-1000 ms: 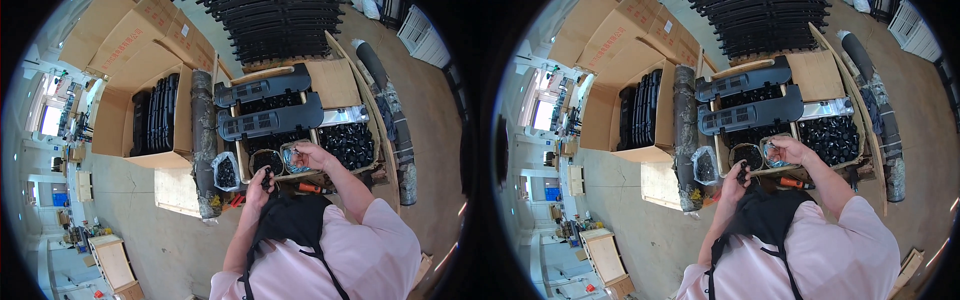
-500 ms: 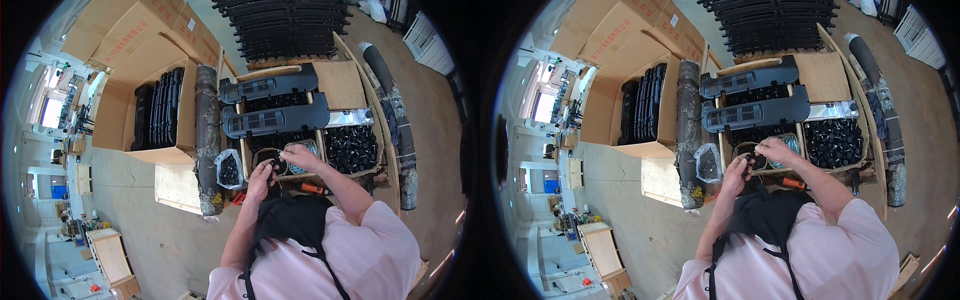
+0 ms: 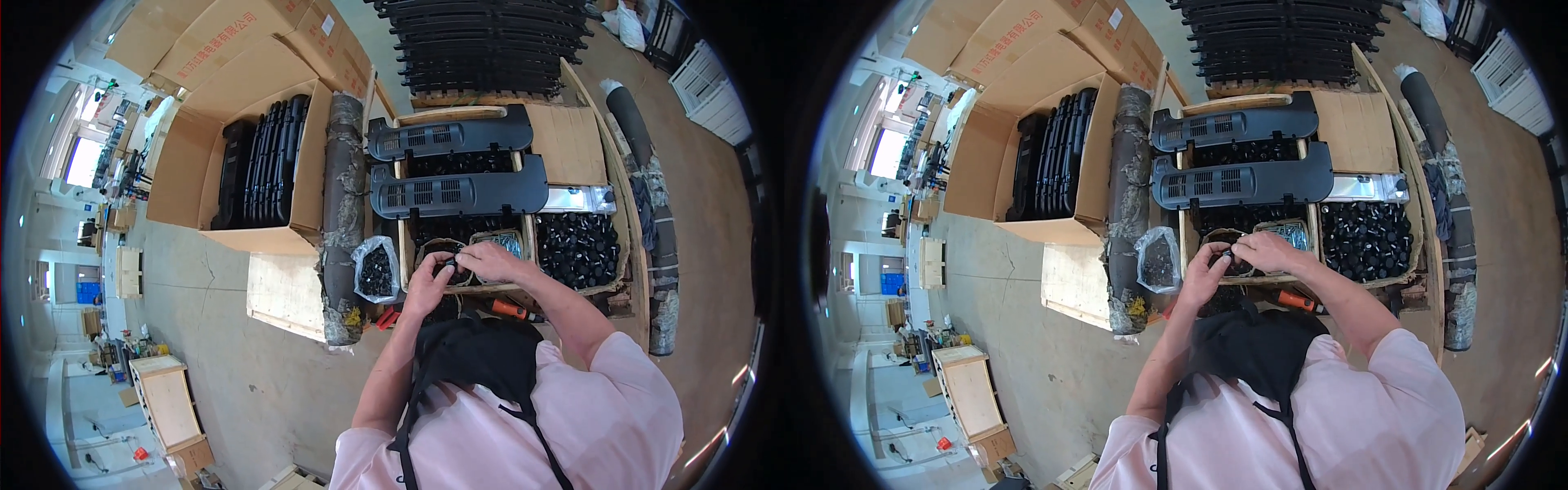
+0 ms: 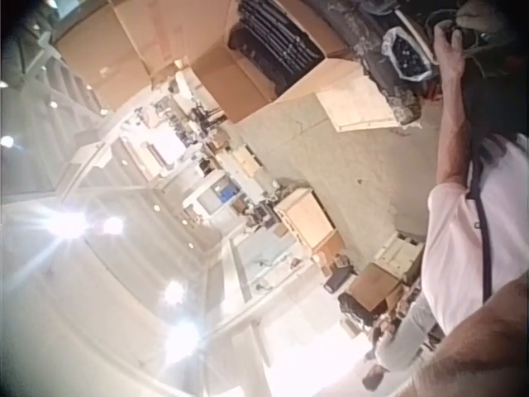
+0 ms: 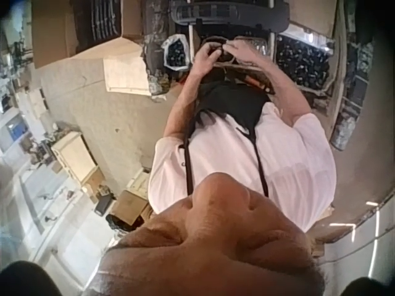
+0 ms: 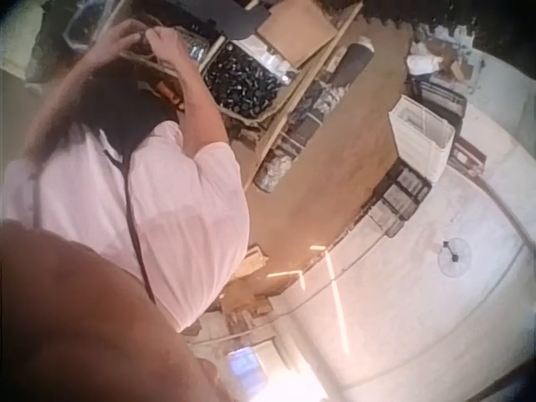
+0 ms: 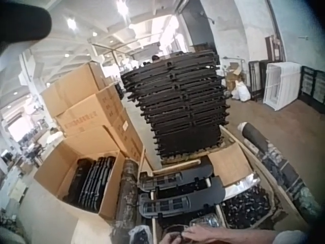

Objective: The recorder is using a pneumatic screwdriver to secure small screws into black plastic housing components at a factory workbench.

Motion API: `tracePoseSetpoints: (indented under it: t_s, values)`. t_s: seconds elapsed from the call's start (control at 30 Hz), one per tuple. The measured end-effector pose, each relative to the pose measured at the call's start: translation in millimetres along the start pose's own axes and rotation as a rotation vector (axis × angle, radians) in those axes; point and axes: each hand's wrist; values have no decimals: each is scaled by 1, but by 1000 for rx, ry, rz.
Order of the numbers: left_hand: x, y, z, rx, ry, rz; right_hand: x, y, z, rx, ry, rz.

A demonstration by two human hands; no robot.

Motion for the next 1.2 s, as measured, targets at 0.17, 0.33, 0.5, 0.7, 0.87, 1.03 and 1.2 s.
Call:
tracePoseSetpoints:
  t_s: [0.17, 0.33, 0.5, 0.7, 0.87, 1.03, 1.2]
  values:
    - [-15, -11, 13, 29, -172, -53, -9, -13, -1, -12, -5, 81]
    - [-21, -24, 24, 21, -253, -109, 6, -28, -1, -122, -86, -88]
    - [-22, -52, 44, 7, -398, -181, 9, -53, -11, -212, 2, -22]
    - [-21, -93, 70, -80, -563, -301, 24, -97, -20, -366, 163, 79]
    - [-14, -117, 78, -89, -657, -277, 24, -122, -25, -458, 235, 173]
    - [-5, -123, 77, -88, -692, -294, 24, -128, -26, -429, 278, 146]
    - [-6, -129, 74, -89, -700, -337, 23, -130, -18, -398, 275, 123]
Point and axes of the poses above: each hand's wrist, its own y-axis away from the middle knuckle, its own z-axis out of the back of the hand, x = y × z, and after that the axes turned 8 degrees about -x, right-handed
